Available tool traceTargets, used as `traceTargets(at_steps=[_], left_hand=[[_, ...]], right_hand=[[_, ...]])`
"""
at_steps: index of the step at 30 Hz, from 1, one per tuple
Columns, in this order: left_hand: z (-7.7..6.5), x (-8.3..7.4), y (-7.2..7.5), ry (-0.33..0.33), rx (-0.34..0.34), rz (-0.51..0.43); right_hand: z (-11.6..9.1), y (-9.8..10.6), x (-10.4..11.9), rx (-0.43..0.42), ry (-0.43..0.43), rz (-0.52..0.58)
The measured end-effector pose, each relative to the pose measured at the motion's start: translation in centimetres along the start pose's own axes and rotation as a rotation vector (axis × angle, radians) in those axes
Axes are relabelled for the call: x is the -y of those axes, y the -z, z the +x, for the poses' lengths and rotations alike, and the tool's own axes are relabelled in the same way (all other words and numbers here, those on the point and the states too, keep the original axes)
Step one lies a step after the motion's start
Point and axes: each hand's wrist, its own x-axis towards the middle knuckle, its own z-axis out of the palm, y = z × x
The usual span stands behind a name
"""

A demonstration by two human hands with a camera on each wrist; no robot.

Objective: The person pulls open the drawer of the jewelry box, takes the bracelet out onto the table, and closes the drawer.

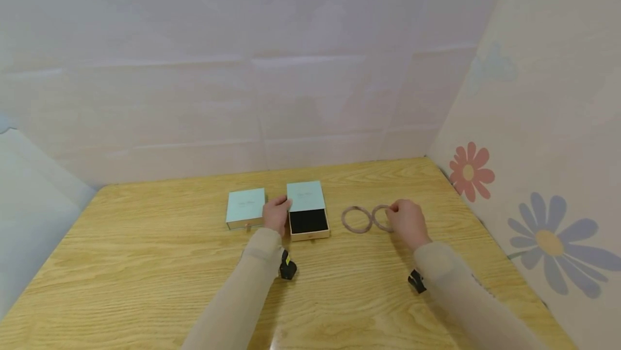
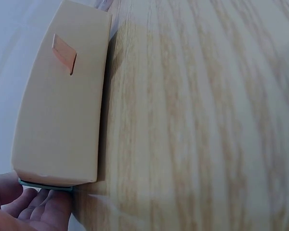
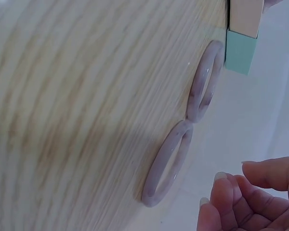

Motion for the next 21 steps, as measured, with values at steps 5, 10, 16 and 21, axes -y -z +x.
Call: traceTargets(at_steps=[5, 10, 16, 21], left_hand=[[-0.07, -0.07, -0.04, 0.001, -0.002, -0.012], [-0.15, -0.10, -0.02, -0.010, 0.001, -0.006], [-0.01, 0.03, 0.04, -0.012, 0.005, -0.001], [-0.05, -0.04, 0.10, -0.013, 0.010, 0.004]], right_hand=[[-0.32, -0.17, 0.32, -0.004, 0.003, 0.017], [-0.59, -0.41, 0.56, -0.016, 0.009, 0.029], [-0.74, -0.54, 0.63, -0.029, 0.033, 0.040], [-0.88, -0.90, 0.62, -0.041, 0.039, 0.043]])
